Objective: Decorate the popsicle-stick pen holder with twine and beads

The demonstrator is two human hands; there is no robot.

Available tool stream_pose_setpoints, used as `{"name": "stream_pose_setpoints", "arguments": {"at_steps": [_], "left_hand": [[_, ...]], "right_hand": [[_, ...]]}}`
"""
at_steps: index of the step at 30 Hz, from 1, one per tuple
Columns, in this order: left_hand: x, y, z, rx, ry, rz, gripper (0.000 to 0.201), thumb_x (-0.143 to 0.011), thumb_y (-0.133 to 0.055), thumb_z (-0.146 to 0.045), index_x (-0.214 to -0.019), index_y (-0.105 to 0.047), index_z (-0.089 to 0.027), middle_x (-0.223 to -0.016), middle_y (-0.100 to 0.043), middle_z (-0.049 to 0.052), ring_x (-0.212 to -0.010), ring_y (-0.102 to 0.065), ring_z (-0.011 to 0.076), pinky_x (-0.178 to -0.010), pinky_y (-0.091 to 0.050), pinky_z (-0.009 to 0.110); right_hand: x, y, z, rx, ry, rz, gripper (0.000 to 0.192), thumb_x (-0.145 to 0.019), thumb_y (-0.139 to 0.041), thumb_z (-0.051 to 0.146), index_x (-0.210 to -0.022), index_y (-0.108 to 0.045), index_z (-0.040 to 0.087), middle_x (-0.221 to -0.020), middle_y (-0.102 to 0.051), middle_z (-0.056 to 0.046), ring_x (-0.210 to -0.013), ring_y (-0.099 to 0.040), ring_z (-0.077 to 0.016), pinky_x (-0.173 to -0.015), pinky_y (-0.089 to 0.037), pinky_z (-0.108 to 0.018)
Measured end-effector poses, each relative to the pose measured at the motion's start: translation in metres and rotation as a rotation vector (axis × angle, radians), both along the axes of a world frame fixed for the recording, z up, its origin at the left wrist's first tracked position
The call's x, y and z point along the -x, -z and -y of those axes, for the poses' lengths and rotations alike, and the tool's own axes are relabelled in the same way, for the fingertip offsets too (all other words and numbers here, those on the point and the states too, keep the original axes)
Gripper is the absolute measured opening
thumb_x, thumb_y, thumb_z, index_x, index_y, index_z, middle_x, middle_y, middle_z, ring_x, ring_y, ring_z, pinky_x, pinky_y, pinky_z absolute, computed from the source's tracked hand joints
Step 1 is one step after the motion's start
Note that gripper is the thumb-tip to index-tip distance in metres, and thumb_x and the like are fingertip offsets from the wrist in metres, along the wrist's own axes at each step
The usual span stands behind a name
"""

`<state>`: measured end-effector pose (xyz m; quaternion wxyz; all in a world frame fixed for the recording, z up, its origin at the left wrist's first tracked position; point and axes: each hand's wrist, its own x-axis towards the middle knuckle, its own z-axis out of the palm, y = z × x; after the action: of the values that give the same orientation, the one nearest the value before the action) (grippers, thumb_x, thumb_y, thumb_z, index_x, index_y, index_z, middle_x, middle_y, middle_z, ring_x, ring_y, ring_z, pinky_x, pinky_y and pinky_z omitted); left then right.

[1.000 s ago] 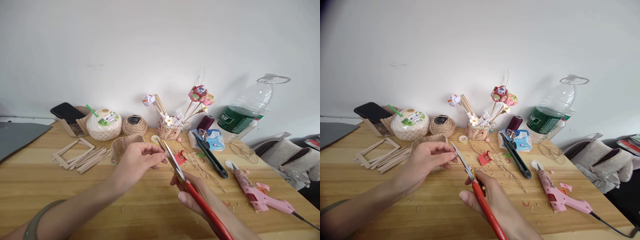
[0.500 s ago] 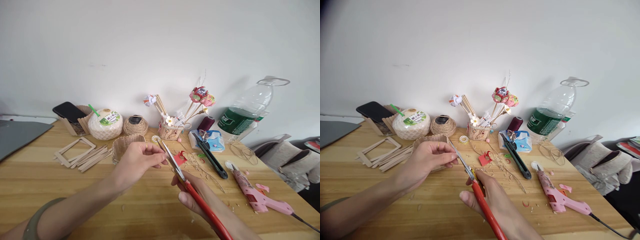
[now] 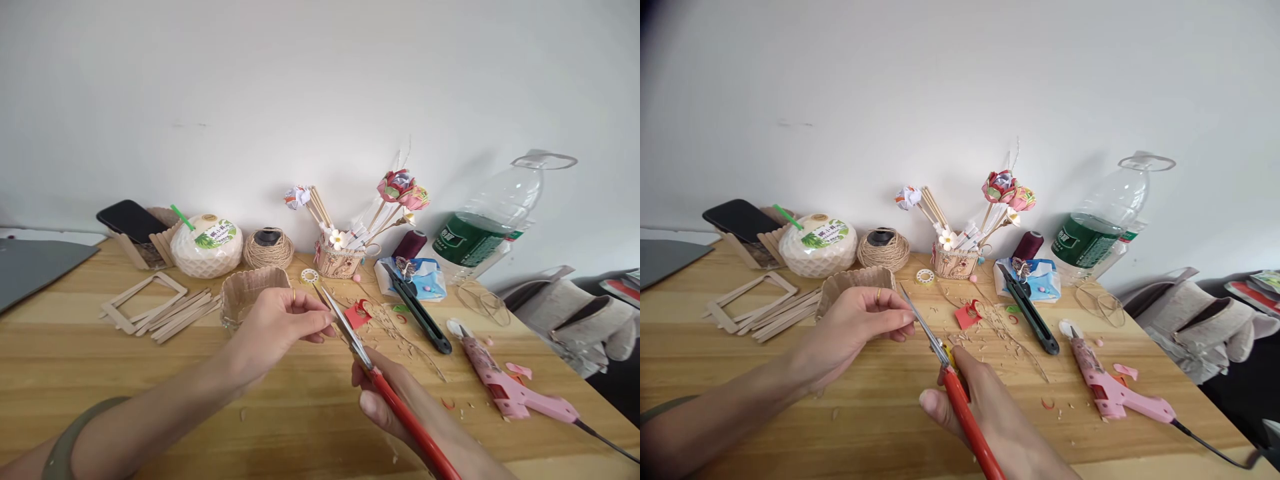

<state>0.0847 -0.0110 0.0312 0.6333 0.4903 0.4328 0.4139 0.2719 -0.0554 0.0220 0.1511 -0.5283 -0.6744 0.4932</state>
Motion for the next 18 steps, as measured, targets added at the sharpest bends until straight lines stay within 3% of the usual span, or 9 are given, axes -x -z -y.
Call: {"name": "stream_pose_setpoints", "arguments": {"at_steps": [7,15,18], "left_hand": [[-0.002,0.003,-0.001,0.031,0.024,0.035,0.009,-0.069,-0.066,-0.019,-0.061,-0.066,-0.015,-0.060,-0.067,-0.001,-0.061,-0.058,0.0102,-0.064,-0.046,0.024],[-0.005,0.005,-0.001,0.078,0.040,0.024,0.008,-0.068,-0.067,-0.019,-0.061,-0.066,-0.015,-0.060,-0.067,-0.001,-0.060,-0.058,0.0107,-0.064,-0.048,0.024],[-0.006,0.006,-0.001,0.086,0.054,0.016,0.007,-0.068,-0.067,-0.019,-0.061,-0.066,-0.015,-0.060,-0.067,-0.001,-0.060,-0.059,0.0104,-0.064,-0.048,0.024]], "right_hand": [[-0.001,0.004,0.004,0.003,0.053,0.015,0.062,-0.068,-0.037,0.082,-0.069,-0.034,0.020,-0.067,-0.034,0.003,-0.061,-0.032,-0.0123,-0.054,-0.027,-0.026],[-0.004,-0.010,0.008,0.073,0.066,0.070,0.059,-0.068,-0.045,0.078,-0.069,-0.034,0.020,-0.066,-0.037,0.003,-0.059,-0.034,-0.0116,-0.053,-0.026,-0.025],[-0.008,-0.007,0.009,0.050,0.048,0.057,0.059,-0.070,-0.041,0.078,-0.071,-0.036,0.020,-0.068,-0.039,0.002,-0.062,-0.036,-0.0123,-0.056,-0.028,-0.026]]}}
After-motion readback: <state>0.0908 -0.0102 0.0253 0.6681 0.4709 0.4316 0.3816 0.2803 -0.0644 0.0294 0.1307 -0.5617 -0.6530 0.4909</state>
